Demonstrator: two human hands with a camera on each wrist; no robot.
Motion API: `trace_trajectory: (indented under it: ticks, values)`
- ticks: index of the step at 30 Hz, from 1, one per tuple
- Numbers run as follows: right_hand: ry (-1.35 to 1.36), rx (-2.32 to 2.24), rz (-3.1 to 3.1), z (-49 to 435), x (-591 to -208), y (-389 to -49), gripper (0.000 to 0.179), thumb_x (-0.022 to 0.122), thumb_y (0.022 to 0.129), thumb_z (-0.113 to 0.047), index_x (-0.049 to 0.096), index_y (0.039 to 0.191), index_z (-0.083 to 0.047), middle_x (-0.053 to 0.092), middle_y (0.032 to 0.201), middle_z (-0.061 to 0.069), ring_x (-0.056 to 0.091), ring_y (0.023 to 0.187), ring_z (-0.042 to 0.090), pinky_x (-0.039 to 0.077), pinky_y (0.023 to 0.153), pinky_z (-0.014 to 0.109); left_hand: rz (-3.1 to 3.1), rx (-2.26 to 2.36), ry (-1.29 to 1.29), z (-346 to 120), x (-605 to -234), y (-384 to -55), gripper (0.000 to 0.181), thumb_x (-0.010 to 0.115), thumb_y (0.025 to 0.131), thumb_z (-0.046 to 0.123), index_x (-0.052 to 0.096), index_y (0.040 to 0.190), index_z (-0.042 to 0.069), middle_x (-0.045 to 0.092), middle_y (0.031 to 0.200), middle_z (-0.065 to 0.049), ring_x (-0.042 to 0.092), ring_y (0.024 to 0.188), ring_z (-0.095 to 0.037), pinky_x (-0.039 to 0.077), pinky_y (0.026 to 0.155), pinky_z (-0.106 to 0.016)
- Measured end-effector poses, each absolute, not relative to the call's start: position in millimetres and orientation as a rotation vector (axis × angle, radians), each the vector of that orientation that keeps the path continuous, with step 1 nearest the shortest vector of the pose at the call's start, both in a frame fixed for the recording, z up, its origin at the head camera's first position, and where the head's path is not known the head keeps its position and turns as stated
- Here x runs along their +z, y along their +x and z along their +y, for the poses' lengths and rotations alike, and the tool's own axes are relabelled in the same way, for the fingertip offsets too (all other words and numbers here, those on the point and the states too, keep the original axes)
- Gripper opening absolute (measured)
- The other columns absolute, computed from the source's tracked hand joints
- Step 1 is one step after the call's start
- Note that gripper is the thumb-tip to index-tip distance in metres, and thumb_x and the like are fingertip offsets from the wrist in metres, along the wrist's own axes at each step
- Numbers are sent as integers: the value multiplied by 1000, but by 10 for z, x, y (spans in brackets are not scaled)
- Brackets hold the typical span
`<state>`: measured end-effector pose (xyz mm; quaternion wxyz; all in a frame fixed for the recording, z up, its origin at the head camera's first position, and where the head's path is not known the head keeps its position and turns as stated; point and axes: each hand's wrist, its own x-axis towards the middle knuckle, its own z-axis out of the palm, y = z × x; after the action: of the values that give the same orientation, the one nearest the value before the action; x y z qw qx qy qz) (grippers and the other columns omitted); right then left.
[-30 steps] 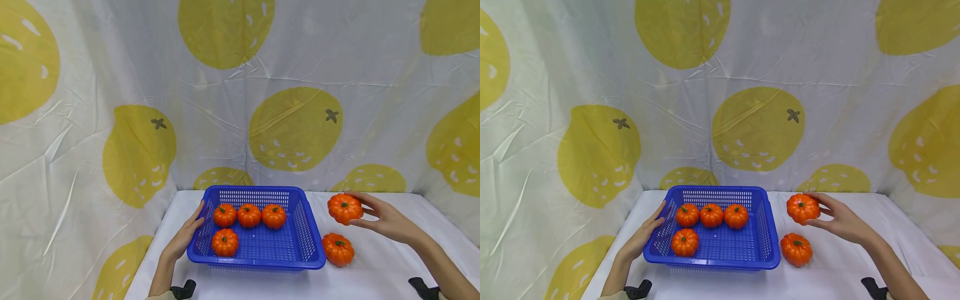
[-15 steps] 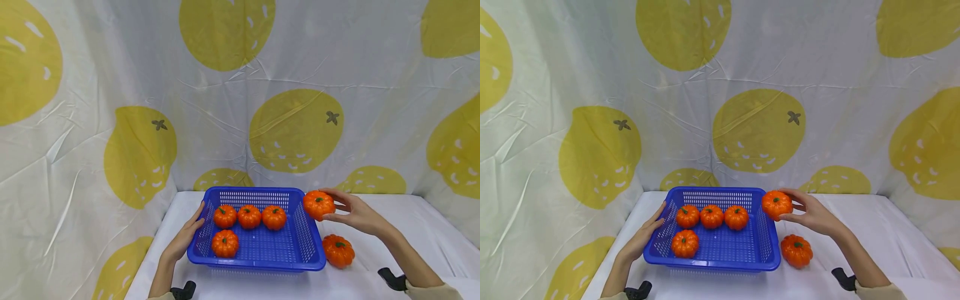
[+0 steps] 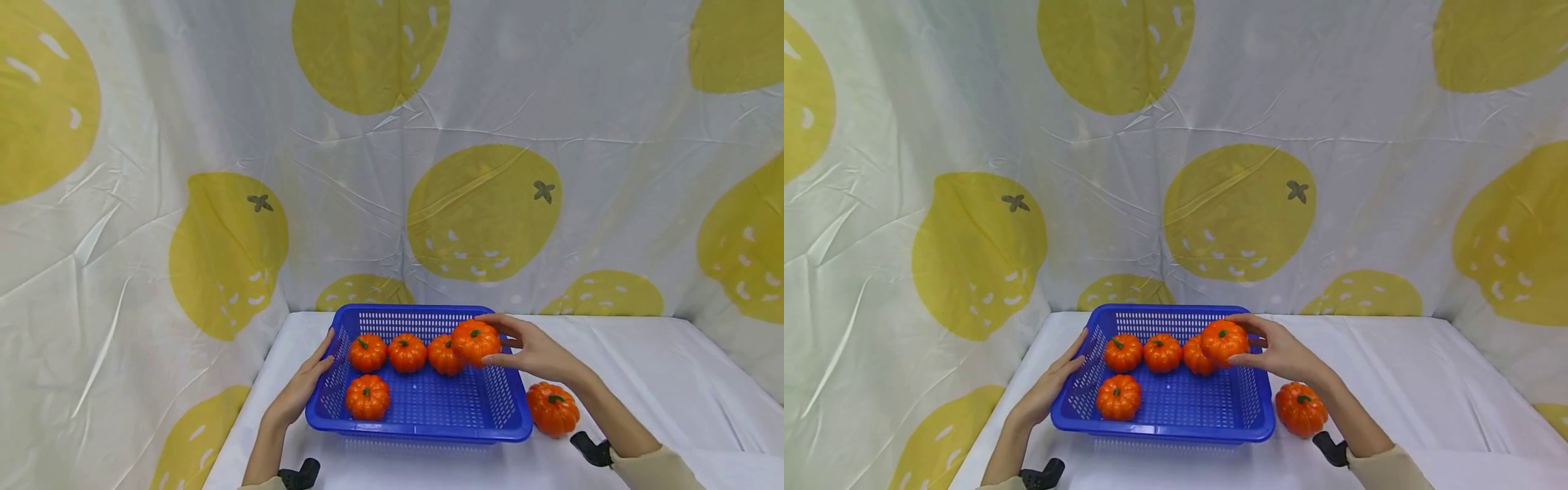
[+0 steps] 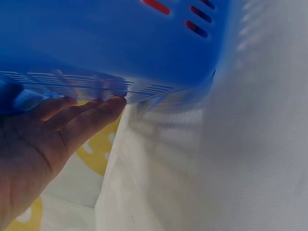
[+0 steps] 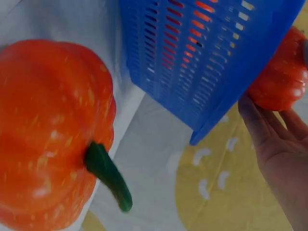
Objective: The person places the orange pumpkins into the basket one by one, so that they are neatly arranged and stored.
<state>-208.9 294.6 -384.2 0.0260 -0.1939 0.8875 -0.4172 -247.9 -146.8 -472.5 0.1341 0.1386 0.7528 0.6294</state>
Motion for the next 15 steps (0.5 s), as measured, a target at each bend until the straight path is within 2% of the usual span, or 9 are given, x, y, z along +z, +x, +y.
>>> trace_trajectory:
  ticks: [6, 15]
  values:
    - [-615, -1302, 2690, 2774, -3902, -2135, 67, 79, 91, -32, 51, 150, -15, 58, 148, 14, 55, 138, 43, 51, 107, 58, 2170, 1827, 406, -1465, -4728, -2477, 59, 35, 112, 27, 16, 167, 28, 7, 176, -9, -1, 162, -39, -2, 127, -62]
    - [-636, -1316, 2620, 2563, -3969, -2154, 68, 80, 90, -33, 52, 149, -17, 57, 150, 12, 52, 140, 42, 49, 110, 57, 2172, 1828, 398, -1457, -4711, -2476, 59, 35, 112, 28, 15, 167, 28, 7, 176, -9, -1, 162, -39, -3, 127, -63]
